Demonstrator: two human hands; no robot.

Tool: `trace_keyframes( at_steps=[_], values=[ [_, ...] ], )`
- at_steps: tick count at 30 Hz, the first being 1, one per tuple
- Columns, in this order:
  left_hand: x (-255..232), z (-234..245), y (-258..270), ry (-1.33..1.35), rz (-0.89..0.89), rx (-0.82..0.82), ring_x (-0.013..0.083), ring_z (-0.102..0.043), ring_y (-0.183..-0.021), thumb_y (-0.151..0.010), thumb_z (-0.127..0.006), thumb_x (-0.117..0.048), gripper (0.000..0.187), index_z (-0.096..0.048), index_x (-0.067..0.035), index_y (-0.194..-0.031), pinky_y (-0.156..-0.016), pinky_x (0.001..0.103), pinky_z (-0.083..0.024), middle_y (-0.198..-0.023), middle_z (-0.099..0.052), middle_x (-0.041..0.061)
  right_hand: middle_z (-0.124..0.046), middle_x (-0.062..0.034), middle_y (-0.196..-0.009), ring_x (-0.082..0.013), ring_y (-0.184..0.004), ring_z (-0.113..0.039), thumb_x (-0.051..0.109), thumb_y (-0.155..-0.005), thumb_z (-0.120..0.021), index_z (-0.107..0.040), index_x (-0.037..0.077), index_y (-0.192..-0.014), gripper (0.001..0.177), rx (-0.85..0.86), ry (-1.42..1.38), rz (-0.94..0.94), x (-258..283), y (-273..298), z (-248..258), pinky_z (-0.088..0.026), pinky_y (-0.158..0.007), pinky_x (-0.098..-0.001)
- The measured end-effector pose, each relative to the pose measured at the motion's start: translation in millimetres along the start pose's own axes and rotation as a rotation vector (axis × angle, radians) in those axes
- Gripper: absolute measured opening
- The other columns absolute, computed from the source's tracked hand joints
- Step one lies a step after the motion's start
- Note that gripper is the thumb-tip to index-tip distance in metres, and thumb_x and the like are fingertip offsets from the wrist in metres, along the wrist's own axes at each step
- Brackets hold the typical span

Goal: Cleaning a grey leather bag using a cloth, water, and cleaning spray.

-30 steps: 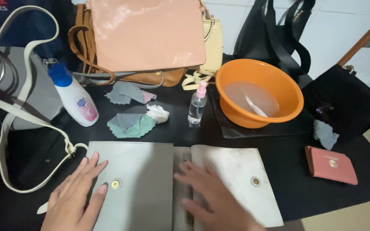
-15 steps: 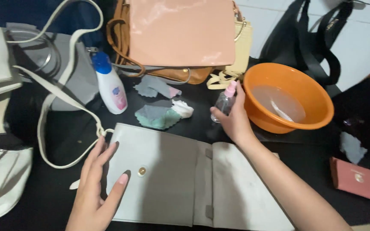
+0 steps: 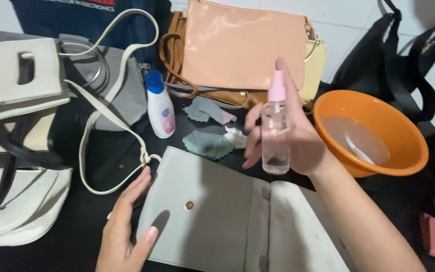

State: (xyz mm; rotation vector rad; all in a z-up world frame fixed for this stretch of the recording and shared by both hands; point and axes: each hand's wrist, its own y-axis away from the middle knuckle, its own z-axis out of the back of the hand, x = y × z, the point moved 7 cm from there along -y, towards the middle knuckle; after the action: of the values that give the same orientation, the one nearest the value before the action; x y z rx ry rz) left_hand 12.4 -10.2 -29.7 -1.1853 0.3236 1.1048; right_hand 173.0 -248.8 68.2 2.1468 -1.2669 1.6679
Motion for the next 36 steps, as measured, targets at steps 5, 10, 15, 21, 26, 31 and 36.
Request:
trace_keyframes(
  at_steps=[5, 10, 15, 21, 26, 31, 36],
  values=[
    [2, 3, 1, 0.128, 0.091, -0.030, 0.0276, -0.058, -0.139, -0.094, -0.047, -0.040, 0.067, -0.045, -0.001, -0.148, -0.112, 0.040, -0.048, -0.158, -0.051, 0.015, -0.067, -0.0166, -0.098, -0.0468, -0.096, -0.075, 0.016, -0.087, -0.080, 0.001, 0.032, -0.166, 0.114, 0.178, 0.126, -0.046, -3, -1, -37, -0.067, -0.072, -0.0589],
    [4, 5, 3, 0.123, 0.198, -0.053, 0.0228, -0.066, -0.125, -0.094, -0.041, -0.054, 0.073, -0.050, -0.005, -0.148, -0.105, 0.038, -0.048, -0.150, -0.061, 0.010, -0.059, -0.0122, -0.086, -0.0189, -0.043, -0.060, 0.009, -0.092, -0.065, -0.037, 0.018, -0.147, 0.062, -0.027, 0.537, 0.005, -9, 7, -50, -0.052, -0.036, -0.0274],
    [1, 6, 4, 0.154, 0.205, -0.113, 0.0253, -0.066, -0.125, -0.099, -0.030, -0.059, 0.076, -0.049, -0.002, -0.145, -0.105, 0.038, -0.050, -0.148, -0.062, 0.016, -0.071, 0.0027, -0.115, -0.0098, -0.053, -0.043, 0.011, -0.095, -0.063, -0.056, 0.019, -0.136, 0.043, 0.043, 1.318, 0.162, -24, 14, -59, -0.043, -0.057, -0.0247],
    [3, 4, 4, 0.198, 0.200, -0.119, 0.0298, -0.064, -0.134, -0.097, -0.026, -0.070, 0.088, -0.046, 0.002, -0.145, -0.105, 0.039, -0.052, -0.141, -0.066, 0.023, -0.064, 0.0000, -0.096, -0.0212, -0.068, -0.063, 0.014, -0.093, -0.062, -0.047, 0.027, -0.137, 0.048, 0.225, 1.498, 0.060, -72, 17, -57, -0.049, -0.058, -0.0350],
    [5, 4, 5, 0.203, 0.221, -0.108, 0.0287, -0.065, -0.132, -0.096, -0.027, -0.073, 0.092, -0.047, 0.002, -0.144, -0.104, 0.040, -0.052, -0.141, -0.065, 0.023, -0.069, -0.0058, -0.131, -0.0208, -0.106, -0.080, 0.015, -0.099, -0.060, -0.043, 0.022, -0.143, 0.048, 0.224, 1.392, 0.186, -63, 19, -72, -0.059, -0.066, -0.0321],
    [8, 3, 6, 0.246, 0.210, -0.101, 0.0300, -0.063, -0.133, -0.097, -0.029, -0.073, 0.090, -0.046, 0.001, -0.145, -0.107, 0.040, -0.051, -0.142, -0.064, 0.024, -0.068, -0.0030, -0.101, -0.0209, -0.062, -0.067, 0.014, -0.095, -0.062, -0.046, 0.025, -0.138, 0.047, 0.344, 1.471, 0.108, -57, 20, -71, -0.050, -0.051, -0.0342],
    [7, 3, 6, 0.258, 0.204, -0.093, 0.0289, -0.065, -0.129, -0.098, -0.028, -0.072, 0.089, -0.046, 0.001, -0.145, -0.106, 0.040, -0.051, -0.140, -0.065, 0.025, -0.070, -0.0054, -0.111, -0.0176, -0.080, -0.077, 0.012, -0.098, -0.063, -0.046, 0.021, -0.135, 0.042, 0.427, 1.433, 0.197, -42, 24, -82, -0.053, -0.057, -0.0338]
  ],
)
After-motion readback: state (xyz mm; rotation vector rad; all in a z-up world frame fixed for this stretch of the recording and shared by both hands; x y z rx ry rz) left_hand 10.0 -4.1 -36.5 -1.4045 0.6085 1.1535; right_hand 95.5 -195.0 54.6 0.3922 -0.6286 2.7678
